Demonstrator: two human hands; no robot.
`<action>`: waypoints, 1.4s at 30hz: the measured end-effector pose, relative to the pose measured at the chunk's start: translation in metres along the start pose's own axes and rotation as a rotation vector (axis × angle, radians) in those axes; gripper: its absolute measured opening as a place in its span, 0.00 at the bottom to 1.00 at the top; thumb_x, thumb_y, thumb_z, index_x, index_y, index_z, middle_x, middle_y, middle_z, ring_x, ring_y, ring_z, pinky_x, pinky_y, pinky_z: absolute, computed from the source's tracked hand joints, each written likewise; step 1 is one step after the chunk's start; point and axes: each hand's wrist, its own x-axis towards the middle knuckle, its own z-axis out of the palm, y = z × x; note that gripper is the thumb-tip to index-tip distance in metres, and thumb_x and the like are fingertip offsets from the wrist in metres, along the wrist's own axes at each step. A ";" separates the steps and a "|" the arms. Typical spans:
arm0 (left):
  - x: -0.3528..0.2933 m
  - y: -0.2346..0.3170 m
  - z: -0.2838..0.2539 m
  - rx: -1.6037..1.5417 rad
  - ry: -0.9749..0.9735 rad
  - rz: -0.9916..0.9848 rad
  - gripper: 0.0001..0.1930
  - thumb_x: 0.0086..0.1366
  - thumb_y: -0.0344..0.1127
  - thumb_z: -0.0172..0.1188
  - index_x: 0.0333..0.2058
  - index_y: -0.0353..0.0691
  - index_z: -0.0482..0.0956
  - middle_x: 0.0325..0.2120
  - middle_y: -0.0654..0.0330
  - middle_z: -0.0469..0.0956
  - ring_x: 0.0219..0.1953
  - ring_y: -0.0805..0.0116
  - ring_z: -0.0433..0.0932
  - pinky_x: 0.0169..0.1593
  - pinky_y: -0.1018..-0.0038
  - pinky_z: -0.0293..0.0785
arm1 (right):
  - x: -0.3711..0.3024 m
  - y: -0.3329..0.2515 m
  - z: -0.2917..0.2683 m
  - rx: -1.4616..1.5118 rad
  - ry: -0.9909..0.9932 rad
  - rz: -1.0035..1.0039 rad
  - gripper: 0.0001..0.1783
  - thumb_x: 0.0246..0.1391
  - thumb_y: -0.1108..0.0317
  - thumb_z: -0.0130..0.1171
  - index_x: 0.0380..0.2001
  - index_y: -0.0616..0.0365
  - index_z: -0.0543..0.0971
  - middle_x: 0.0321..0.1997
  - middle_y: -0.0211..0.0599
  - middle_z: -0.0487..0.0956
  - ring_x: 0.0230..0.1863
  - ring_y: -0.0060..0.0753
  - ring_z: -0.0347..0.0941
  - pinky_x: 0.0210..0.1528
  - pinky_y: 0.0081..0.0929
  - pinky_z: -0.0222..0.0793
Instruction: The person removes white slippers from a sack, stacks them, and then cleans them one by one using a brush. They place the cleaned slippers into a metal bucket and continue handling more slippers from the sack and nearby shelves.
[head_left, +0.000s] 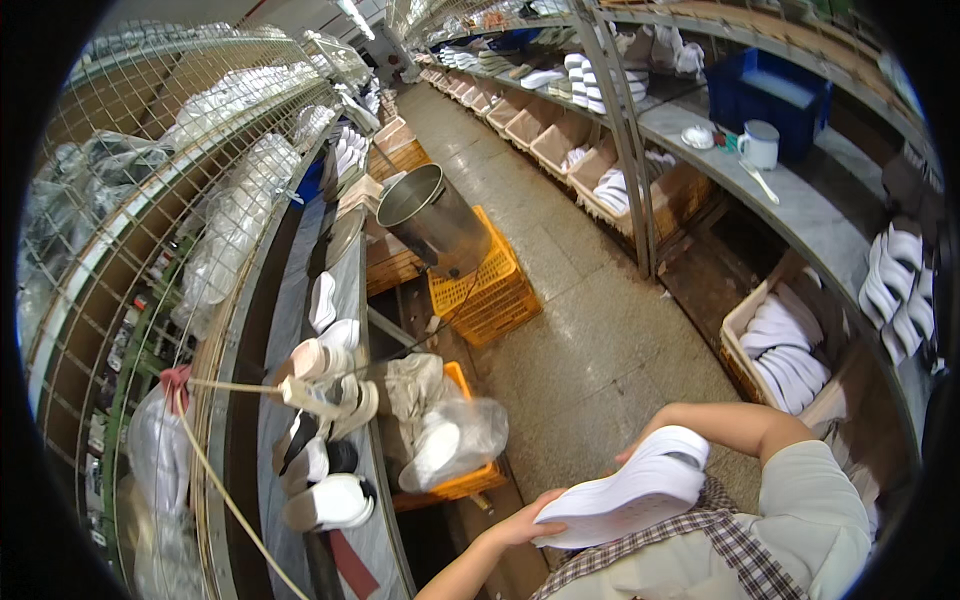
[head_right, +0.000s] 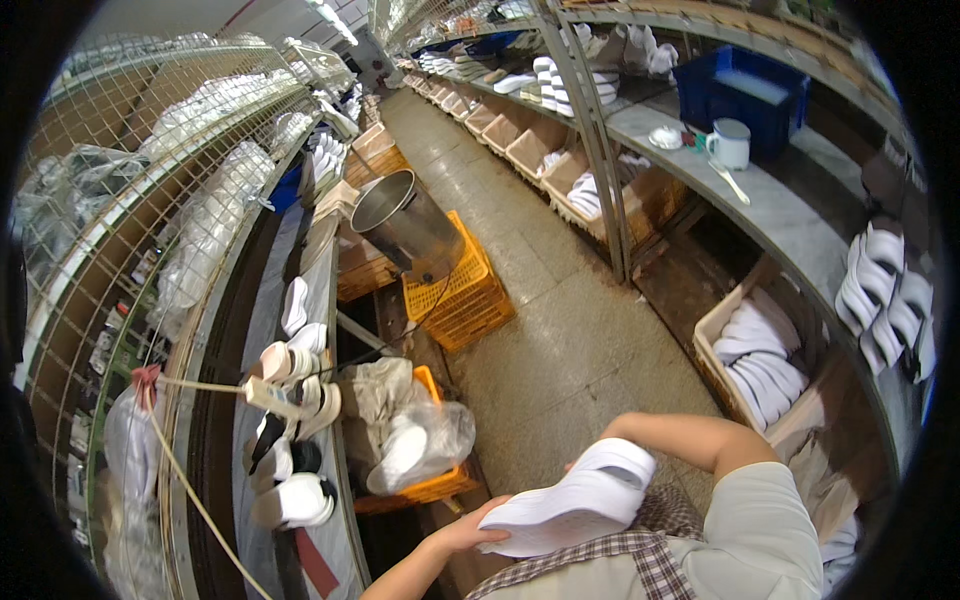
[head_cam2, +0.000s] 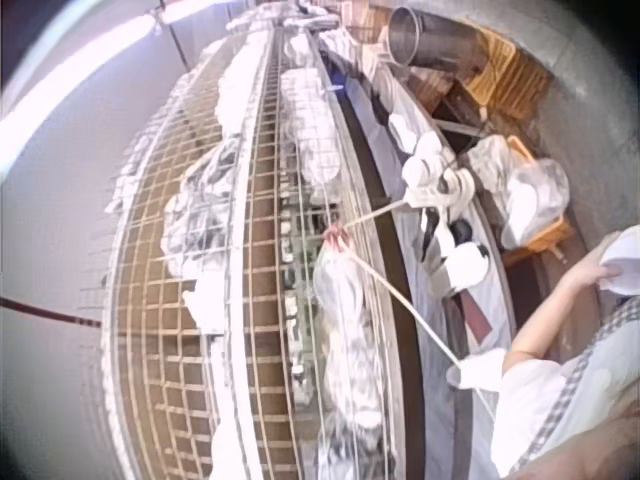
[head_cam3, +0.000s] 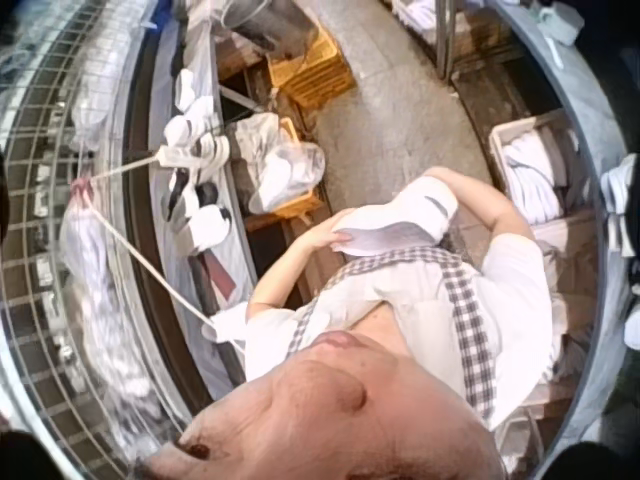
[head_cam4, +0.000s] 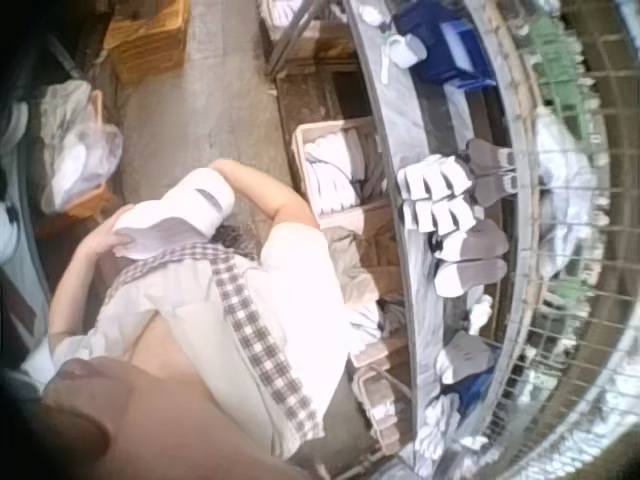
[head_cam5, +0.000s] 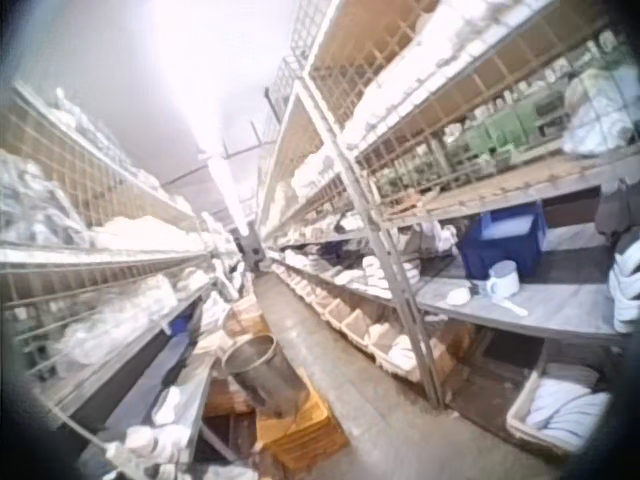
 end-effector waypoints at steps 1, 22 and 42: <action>0.001 0.003 -0.020 0.037 -0.009 0.072 0.40 0.56 0.42 0.63 0.62 0.38 0.52 0.60 0.55 0.55 0.63 0.64 0.52 0.65 0.69 0.46 | 0.001 -0.019 -0.016 0.002 0.031 0.002 0.35 0.59 0.38 0.39 0.56 0.55 0.67 0.58 0.38 0.69 0.56 0.30 0.67 0.54 0.31 0.66; 0.163 0.114 -0.336 -0.714 0.705 0.272 0.33 0.52 0.32 0.65 0.56 0.35 0.62 0.49 0.56 0.70 0.51 0.63 0.69 0.54 0.68 0.66 | 0.001 -0.303 -0.332 0.604 0.409 -0.449 0.38 0.57 0.35 0.38 0.64 0.39 0.45 0.68 0.39 0.50 0.65 0.52 0.53 0.59 0.52 0.57; 0.350 0.355 -0.664 -0.652 0.488 0.713 0.35 0.52 0.40 0.68 0.55 0.36 0.62 0.46 0.56 0.71 0.48 0.60 0.71 0.51 0.64 0.68 | 0.050 -0.614 -0.531 0.370 1.061 -1.386 0.56 0.47 0.39 0.58 0.65 0.55 0.38 0.66 0.44 0.51 0.64 0.40 0.52 0.64 0.38 0.50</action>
